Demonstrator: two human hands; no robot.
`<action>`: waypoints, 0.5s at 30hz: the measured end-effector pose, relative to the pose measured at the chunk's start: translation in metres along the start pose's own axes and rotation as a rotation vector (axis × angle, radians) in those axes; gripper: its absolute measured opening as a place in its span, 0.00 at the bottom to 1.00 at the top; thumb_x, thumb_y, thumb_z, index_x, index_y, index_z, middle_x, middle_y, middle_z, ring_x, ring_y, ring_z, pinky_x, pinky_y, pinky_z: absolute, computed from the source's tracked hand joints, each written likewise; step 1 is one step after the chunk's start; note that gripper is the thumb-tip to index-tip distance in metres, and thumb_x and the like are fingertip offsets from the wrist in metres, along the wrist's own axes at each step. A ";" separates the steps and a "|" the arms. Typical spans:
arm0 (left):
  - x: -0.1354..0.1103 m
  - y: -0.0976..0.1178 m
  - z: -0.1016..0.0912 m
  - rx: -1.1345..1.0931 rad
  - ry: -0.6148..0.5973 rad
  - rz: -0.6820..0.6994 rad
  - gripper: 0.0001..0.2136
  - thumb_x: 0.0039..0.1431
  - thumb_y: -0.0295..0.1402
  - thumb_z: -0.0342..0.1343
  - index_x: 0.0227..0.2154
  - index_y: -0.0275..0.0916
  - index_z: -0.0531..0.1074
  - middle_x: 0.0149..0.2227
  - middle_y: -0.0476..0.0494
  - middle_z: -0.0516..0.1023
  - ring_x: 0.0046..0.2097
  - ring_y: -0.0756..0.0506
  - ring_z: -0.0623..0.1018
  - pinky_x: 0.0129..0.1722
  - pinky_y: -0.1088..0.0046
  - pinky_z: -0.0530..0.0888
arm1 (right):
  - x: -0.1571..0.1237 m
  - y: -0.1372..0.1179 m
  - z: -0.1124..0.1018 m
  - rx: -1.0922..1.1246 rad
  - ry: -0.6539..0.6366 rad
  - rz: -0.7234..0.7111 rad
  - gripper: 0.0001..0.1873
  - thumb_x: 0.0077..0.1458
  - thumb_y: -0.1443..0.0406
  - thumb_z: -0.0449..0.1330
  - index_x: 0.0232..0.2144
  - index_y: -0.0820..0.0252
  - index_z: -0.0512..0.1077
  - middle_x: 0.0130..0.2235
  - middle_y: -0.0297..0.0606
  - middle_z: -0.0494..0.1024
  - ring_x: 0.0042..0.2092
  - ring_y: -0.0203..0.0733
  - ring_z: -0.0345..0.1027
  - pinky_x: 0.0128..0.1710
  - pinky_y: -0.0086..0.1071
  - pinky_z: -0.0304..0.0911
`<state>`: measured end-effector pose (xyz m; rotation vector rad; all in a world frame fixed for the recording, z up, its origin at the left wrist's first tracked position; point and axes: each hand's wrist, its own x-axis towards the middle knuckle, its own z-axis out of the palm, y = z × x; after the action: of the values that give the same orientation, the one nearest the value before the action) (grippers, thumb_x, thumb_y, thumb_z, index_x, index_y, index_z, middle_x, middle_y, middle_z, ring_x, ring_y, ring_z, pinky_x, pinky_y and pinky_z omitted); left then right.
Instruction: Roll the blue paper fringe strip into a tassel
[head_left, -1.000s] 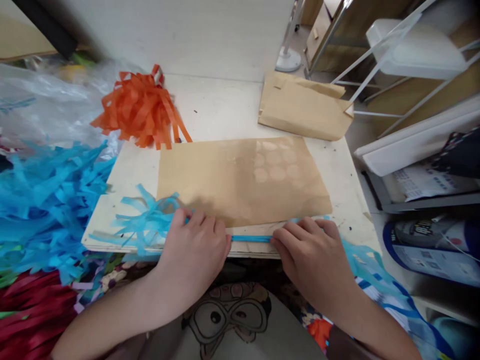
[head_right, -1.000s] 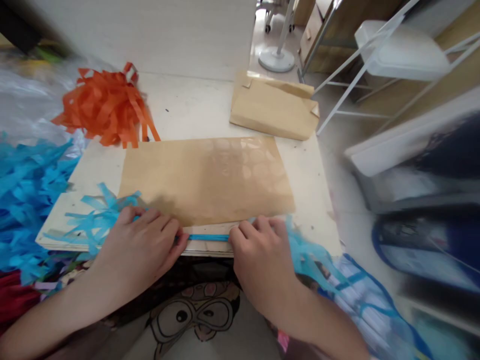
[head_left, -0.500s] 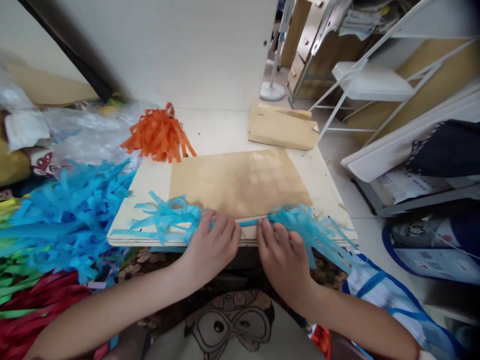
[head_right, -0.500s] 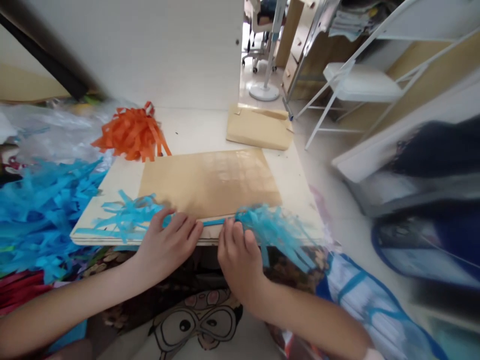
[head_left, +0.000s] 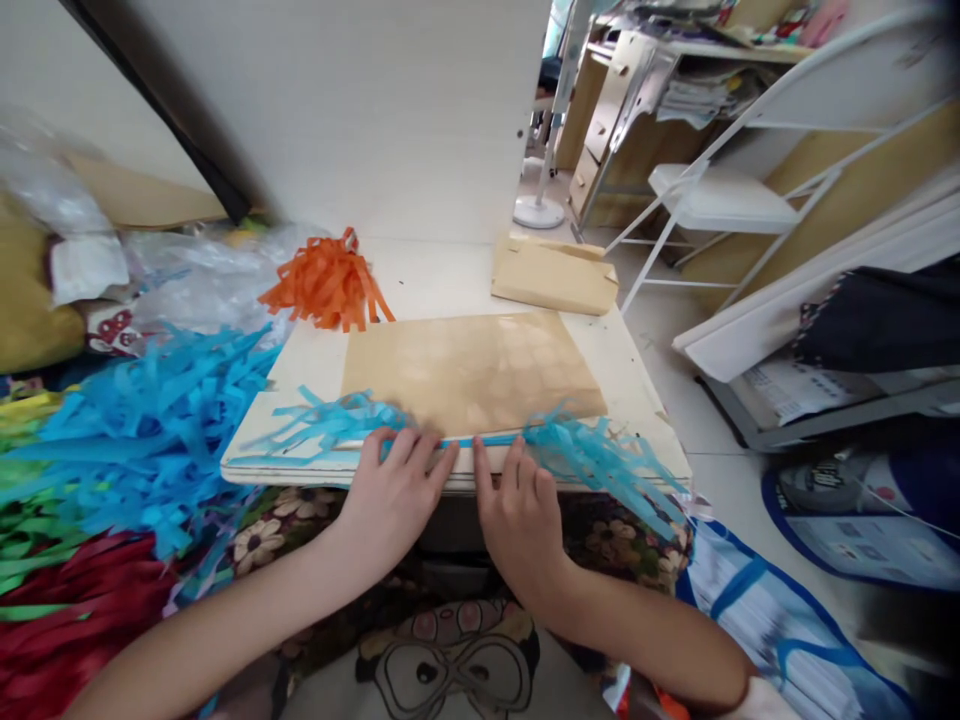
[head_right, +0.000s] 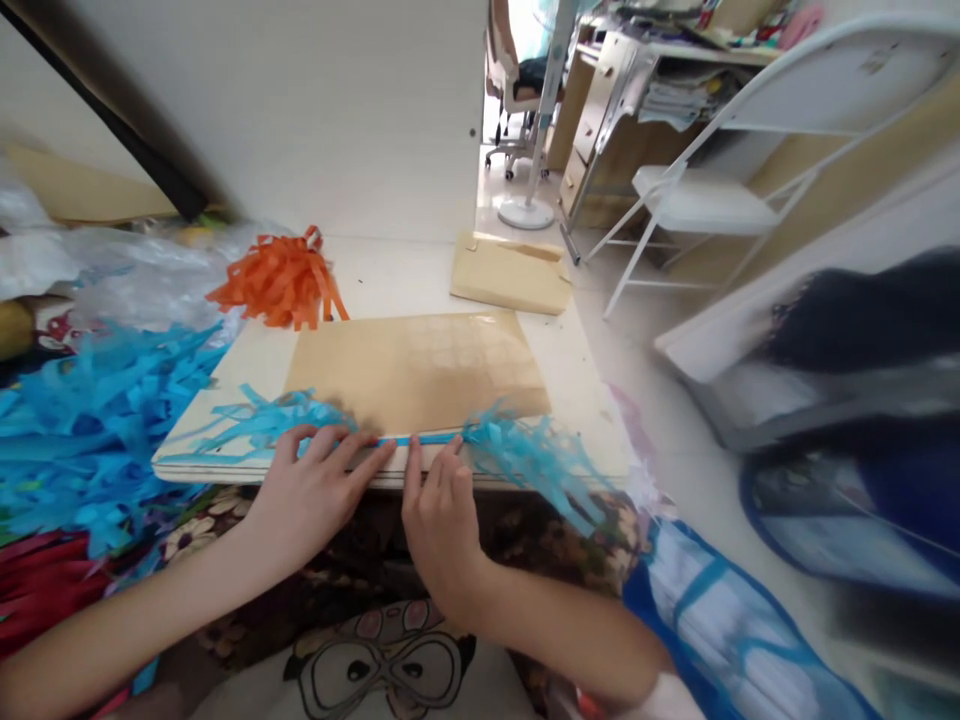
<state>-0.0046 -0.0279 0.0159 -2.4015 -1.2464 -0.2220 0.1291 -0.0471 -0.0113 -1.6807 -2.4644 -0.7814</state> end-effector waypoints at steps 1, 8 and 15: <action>-0.001 0.001 0.000 0.002 -0.004 -0.014 0.13 0.47 0.22 0.48 0.37 0.39 0.69 0.35 0.44 0.73 0.34 0.43 0.68 0.33 0.64 0.61 | 0.000 0.003 0.001 -0.008 0.014 0.000 0.21 0.47 0.73 0.48 0.46 0.70 0.63 0.38 0.56 0.69 0.34 0.47 0.61 0.30 0.35 0.46; -0.008 0.006 0.000 0.009 -0.003 -0.050 0.12 0.49 0.25 0.50 0.39 0.38 0.68 0.37 0.46 0.73 0.34 0.44 0.68 0.32 0.66 0.60 | -0.001 0.033 0.006 0.074 0.055 -0.024 0.16 0.46 0.73 0.50 0.39 0.68 0.68 0.37 0.42 0.69 0.31 0.41 0.56 0.28 0.34 0.46; -0.013 0.003 0.005 -0.110 0.068 0.034 0.06 0.51 0.25 0.48 0.28 0.38 0.69 0.23 0.48 0.70 0.30 0.46 0.66 0.30 0.68 0.57 | -0.011 0.043 0.009 0.177 0.137 -0.128 0.09 0.50 0.70 0.51 0.34 0.64 0.69 0.31 0.38 0.69 0.31 0.39 0.55 0.30 0.34 0.45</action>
<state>-0.0102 -0.0370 0.0063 -2.4836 -1.1913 -0.3673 0.1739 -0.0407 -0.0065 -1.3751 -2.4826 -0.6436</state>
